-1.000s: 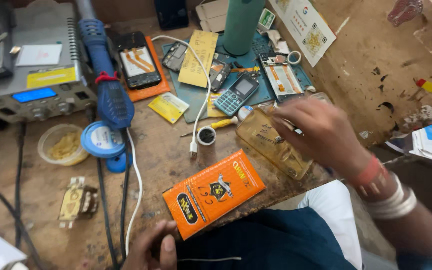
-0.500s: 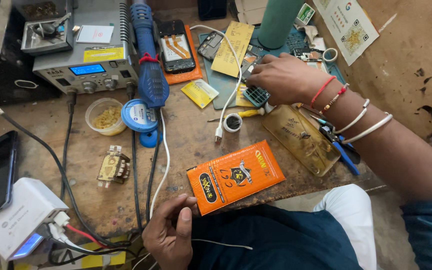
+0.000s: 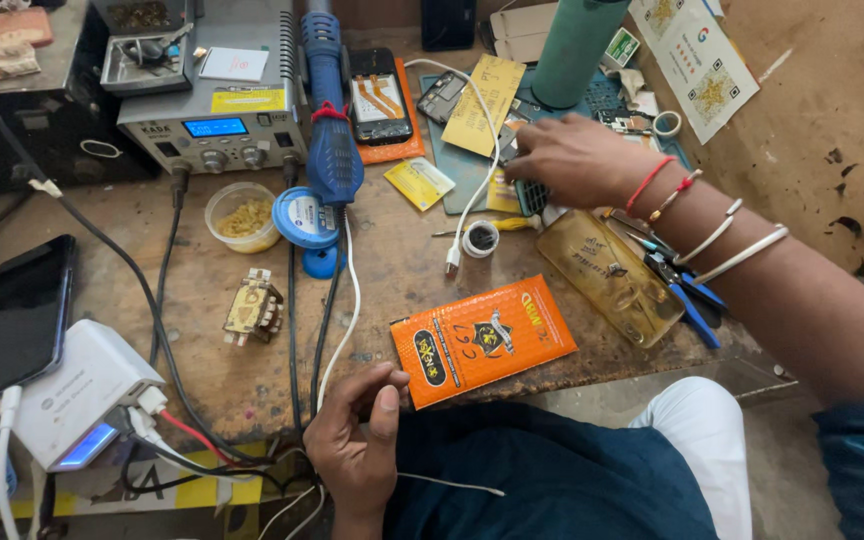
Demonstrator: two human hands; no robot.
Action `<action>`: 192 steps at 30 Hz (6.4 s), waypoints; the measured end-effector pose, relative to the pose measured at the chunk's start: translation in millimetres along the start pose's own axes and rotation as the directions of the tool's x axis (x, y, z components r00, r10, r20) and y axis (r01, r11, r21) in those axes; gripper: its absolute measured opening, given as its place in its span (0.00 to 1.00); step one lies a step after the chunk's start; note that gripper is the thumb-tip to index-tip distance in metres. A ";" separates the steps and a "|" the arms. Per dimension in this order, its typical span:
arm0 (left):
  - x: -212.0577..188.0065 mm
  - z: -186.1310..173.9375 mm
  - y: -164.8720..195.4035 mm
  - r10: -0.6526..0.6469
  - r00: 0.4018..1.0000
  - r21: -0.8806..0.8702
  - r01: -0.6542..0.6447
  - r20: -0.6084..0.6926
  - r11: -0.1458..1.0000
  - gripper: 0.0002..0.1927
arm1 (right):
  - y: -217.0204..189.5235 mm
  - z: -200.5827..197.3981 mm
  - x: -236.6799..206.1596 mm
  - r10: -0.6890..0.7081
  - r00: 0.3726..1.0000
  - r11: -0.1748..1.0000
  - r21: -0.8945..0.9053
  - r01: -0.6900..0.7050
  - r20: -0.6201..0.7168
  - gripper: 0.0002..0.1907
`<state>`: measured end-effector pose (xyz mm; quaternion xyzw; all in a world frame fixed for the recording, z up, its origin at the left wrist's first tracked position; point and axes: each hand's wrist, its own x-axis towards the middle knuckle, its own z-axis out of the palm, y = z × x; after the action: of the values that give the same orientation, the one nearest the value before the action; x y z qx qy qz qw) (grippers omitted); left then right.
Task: The person uses a screwdriver to remove screws from the back of a disassembled smartphone. After removing the screws, the person flips the phone over to check the screen, which lights up. The person then picks up a separate feature phone and connects a charging cable to it.
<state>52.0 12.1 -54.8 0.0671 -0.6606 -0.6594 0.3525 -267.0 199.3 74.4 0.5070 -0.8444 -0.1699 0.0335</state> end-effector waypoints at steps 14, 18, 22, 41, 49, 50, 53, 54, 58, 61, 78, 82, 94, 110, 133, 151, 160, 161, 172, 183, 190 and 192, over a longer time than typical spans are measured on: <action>-7.4 0.3 0.2 -0.099 0.995 -0.110 0.097 -0.018 0.989 0.12 | -58.4 -35.4 -177.0 0.724 0.445 0.566 0.823 0.056 -0.528 0.15; -8.7 11.5 16.9 -0.102 0.971 -0.065 0.119 0.217 0.991 0.18 | -162.2 15.0 -170.1 0.771 0.635 -0.023 0.995 0.099 -0.045 0.26; -7.0 17.5 32.1 -0.287 0.822 -0.080 0.371 0.492 0.925 0.26 | -235.9 31.1 -158.3 0.359 0.904 -0.633 0.772 0.052 0.234 0.30; -7.1 -9.4 32.5 -0.332 0.928 -0.433 0.373 0.169 0.821 0.24 | -293.0 156.6 -179.6 0.204 0.957 0.505 0.815 -0.285 0.208 0.15; -0.8 0.6 38.2 -0.335 0.920 -0.401 0.390 0.202 0.829 0.38 | -303.5 184.9 -167.8 0.162 0.952 0.533 0.789 -0.306 0.259 0.12; -0.3 0.8 38.7 -0.334 0.920 -0.417 0.390 0.204 0.821 0.40 | -300.7 182.2 -168.6 0.196 0.963 0.494 0.830 -0.259 0.183 0.12; 0.2 -2.3 38.8 -0.348 0.915 -0.419 0.402 0.203 0.814 0.41 | -299.8 173.0 -170.0 0.346 0.931 0.157 0.971 -0.180 0.117 0.11; -0.4 -3.1 38.4 -0.359 0.911 -0.412 0.413 0.205 0.812 0.40 | -301.4 169.7 -171.2 0.402 0.905 0.000 0.988 -0.154 0.141 0.12; -1.7 -5.5 35.9 -0.325 0.936 -0.416 0.352 0.137 0.839 0.41 | -307.1 158.1 -176.3 0.520 0.797 -0.506 0.862 0.000 0.305 0.12; -1.0 -7.3 35.6 -0.305 0.945 -0.429 0.326 0.121 0.842 0.39 | -306.8 149.7 -179.4 0.552 0.804 -0.564 0.809 0.166 0.220 0.12; 5.9 -12.1 40.7 -0.309 0.945 -0.447 0.322 0.104 0.835 0.41 | -310.3 87.8 -155.1 0.456 0.886 -0.703 0.644 0.303 0.081 0.21; 8.9 -12.8 43.7 -0.302 0.948 -0.466 0.311 0.096 0.828 0.44 | -311.3 81.7 -153.5 0.469 0.879 -0.540 0.816 0.207 0.088 0.20; 15.9 -52.1 61.4 -0.123 0.965 -0.434 0.011 -0.233 0.901 0.39 | -319.8 98.5 -150.5 0.390 0.915 -0.480 0.871 0.103 0.107 0.11; 13.4 -35.8 54.9 -0.208 0.966 -0.350 0.144 -0.152 0.926 0.41 | -315.0 86.0 -160.8 0.588 0.806 -0.334 0.891 0.308 -0.058 0.16; 10.2 -83.6 70.7 -0.019 0.931 -0.365 -0.124 -0.366 0.923 0.36 | -279.2 175.8 -167.7 0.474 0.708 0.271 0.678 -0.683 0.524 0.27; -1.7 -114.0 73.3 0.098 0.852 -0.297 -0.284 -0.514 0.912 0.25 | -369.1 123.7 -7.0 -0.012 1.000 0.226 0.974 -0.012 0.015 0.15; 4.3 -112.8 67.3 0.060 0.882 -0.291 -0.218 -0.468 0.931 0.26 | -386.1 135.8 52.5 -0.371 0.929 0.211 0.972 0.101 -0.016 0.18; 5.6 -113.3 66.6 0.068 0.888 -0.276 -0.213 -0.455 0.937 0.26 | -384.4 137.2 51.7 -0.392 0.915 0.330 0.943 0.044 0.095 0.16; 5.9 -121.3 78.2 -0.031 0.978 -0.018 0.035 0.207 0.999 0.30 | -339.3 132.8 -69.8 0.047 0.989 0.116 0.983 -0.142 0.137 0.16; 18.3 -106.0 67.5 -0.166 0.693 0.129 0.106 0.702 0.986 0.28 | -350.9 186.6 -86.3 0.127 0.992 -0.031 1.000 -0.004 0.007 0.17; 16.3 -112.6 73.7 -0.112 0.763 0.023 0.127 0.636 0.992 0.25 | -359.1 189.9 -89.9 0.153 0.987 0.005 0.999 0.042 -0.042 0.28; 13.6 -116.5 74.6 -0.081 0.804 -0.028 0.120 0.589 0.992 0.24 | -360.4 191.7 -90.9 0.140 0.989 -0.018 0.998 0.057 -0.054 0.29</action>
<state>134.6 -82.4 5.1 -0.1159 -0.7112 -0.6864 0.0981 37.5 172.3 -210.9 0.3640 -0.7228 0.5193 -0.2746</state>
